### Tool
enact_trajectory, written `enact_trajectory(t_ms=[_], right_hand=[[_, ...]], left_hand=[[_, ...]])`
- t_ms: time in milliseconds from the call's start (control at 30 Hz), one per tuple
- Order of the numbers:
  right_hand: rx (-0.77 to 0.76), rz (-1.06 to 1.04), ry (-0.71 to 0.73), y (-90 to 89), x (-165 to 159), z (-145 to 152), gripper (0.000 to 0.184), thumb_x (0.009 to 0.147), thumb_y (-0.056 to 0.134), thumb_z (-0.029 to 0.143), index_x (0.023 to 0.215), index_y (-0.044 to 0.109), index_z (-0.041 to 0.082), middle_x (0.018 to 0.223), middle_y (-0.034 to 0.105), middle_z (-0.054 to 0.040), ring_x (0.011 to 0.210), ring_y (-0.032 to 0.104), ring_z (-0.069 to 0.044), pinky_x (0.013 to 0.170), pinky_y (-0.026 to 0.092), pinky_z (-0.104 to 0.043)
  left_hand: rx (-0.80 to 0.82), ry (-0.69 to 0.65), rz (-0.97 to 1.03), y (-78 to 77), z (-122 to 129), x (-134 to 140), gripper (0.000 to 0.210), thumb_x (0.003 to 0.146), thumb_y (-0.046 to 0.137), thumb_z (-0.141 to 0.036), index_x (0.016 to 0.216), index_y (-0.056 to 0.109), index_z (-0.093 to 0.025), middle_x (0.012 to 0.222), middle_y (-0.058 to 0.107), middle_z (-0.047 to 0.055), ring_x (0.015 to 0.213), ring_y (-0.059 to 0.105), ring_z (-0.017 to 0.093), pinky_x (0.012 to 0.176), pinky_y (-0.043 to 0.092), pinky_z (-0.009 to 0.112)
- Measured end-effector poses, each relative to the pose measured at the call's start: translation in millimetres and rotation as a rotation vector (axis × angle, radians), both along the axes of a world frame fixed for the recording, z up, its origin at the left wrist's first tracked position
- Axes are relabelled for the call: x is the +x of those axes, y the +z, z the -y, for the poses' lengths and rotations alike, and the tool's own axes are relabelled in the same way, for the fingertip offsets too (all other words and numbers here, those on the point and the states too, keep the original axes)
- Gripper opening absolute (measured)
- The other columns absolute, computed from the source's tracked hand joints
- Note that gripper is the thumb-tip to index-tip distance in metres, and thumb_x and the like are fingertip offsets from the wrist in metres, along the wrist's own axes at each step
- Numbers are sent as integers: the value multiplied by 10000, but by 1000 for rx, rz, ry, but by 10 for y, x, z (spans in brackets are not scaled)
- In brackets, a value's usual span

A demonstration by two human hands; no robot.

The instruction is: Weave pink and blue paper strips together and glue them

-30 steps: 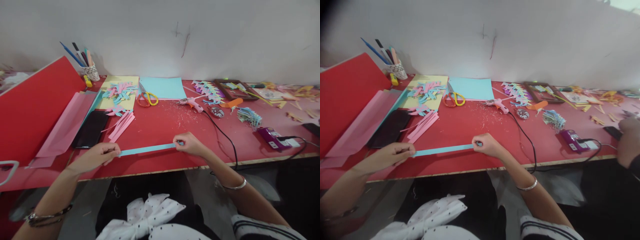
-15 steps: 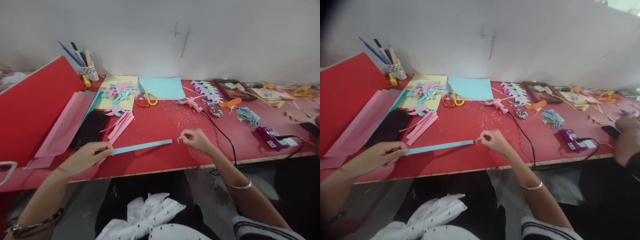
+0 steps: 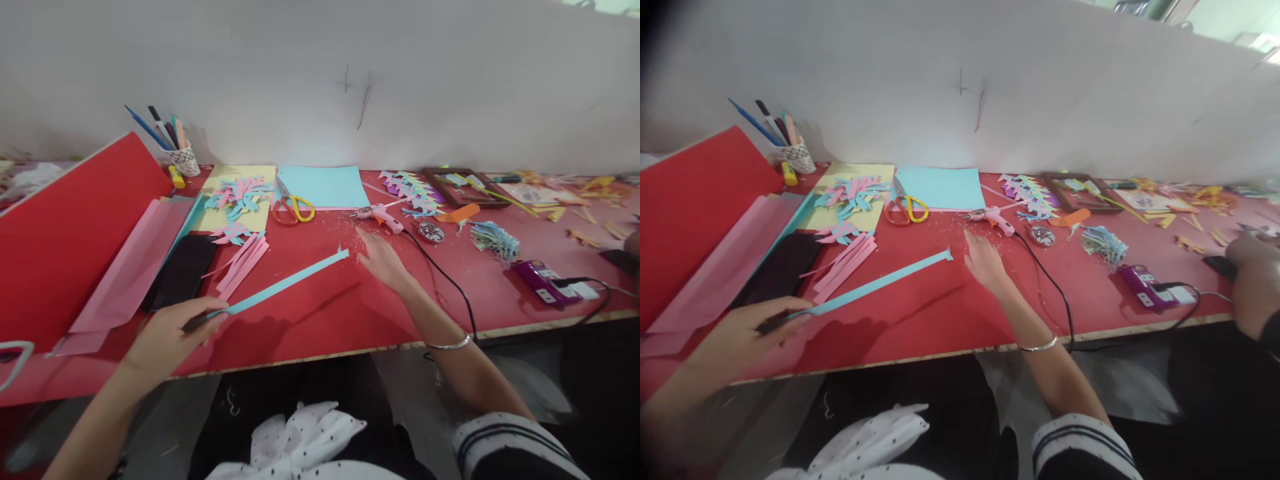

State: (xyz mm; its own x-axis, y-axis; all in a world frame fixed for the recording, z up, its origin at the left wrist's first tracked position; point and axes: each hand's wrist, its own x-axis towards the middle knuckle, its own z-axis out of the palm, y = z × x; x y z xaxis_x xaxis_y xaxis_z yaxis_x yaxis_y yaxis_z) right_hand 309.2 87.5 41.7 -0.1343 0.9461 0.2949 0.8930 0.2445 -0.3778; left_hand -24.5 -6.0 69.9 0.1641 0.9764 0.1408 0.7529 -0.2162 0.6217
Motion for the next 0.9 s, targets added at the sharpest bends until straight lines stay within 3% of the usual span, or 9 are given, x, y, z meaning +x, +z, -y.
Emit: enact_trajectory(t_ms=[67,167,267,367,467,567,667,733,900], right_hand=[[113,17,-11,46,-23,-11,467,715,401,124,1169,514,113,1104,589,-166,1039,534,-266,858,421,-420],[348,-156,-22,228,-65,126,380,803,347,162,1145,513,156,1088,595,-131,1031,537,-228,900,411,-426],[451,-327,44,457,-129,378,288,880,327,242,1073,538,205,945,632,-70,902,586,-173,829,458,-356],[242,-199,328,596,-210,598,291,890,358,320,1081,540,198,994,637,-70,953,580,-174,838,453,-345],[140,35,468,592,-311,709,358,859,438,391,1126,519,166,1071,621,-87,1017,549,-189,933,389,-386],[249,230,531,479,-461,745,325,854,468,372,1087,542,158,974,646,-71,908,576,-174,970,334,-398],[413,346,563,342,-626,748,190,883,423,225,961,589,174,861,658,-36,776,583,-140,944,332,-352],[418,383,592,293,-706,736,239,886,376,132,835,604,181,792,655,-16,722,579,-122,907,343,-317],[-29,519,604,383,-807,684,340,926,345,301,776,618,166,655,642,-29,586,581,-120,583,350,-240]], left_hand=[[364,-101,-203,-9,1,-7,235,851,419,-333,765,608,-223,654,660,-39,514,538,108,538,373,207],[876,-217,-495,-1,-2,-9,199,868,432,-162,818,621,-199,642,690,-7,505,562,124,568,391,247],[1113,-229,-569,16,10,22,94,790,573,-88,852,605,-151,584,684,17,466,545,136,579,414,275],[1175,-235,-547,25,18,54,95,762,612,-71,824,595,-139,538,676,23,455,551,137,555,421,276],[1196,-220,-551,24,2,75,55,779,595,-75,802,599,-126,510,668,31,438,555,133,531,418,271],[1186,-195,-548,13,-29,116,21,794,594,-119,810,604,-112,481,649,17,400,534,117,505,414,257],[1134,-189,-493,4,-58,188,36,817,569,-145,815,592,-117,451,620,-10,384,519,95,486,404,230],[1081,-165,-445,13,-73,238,25,825,556,-138,809,575,-141,446,607,-36,386,517,81,480,395,211],[896,-191,-519,81,-127,387,174,877,410,-178,840,579,-178,719,703,12,618,633,118,582,431,240]])
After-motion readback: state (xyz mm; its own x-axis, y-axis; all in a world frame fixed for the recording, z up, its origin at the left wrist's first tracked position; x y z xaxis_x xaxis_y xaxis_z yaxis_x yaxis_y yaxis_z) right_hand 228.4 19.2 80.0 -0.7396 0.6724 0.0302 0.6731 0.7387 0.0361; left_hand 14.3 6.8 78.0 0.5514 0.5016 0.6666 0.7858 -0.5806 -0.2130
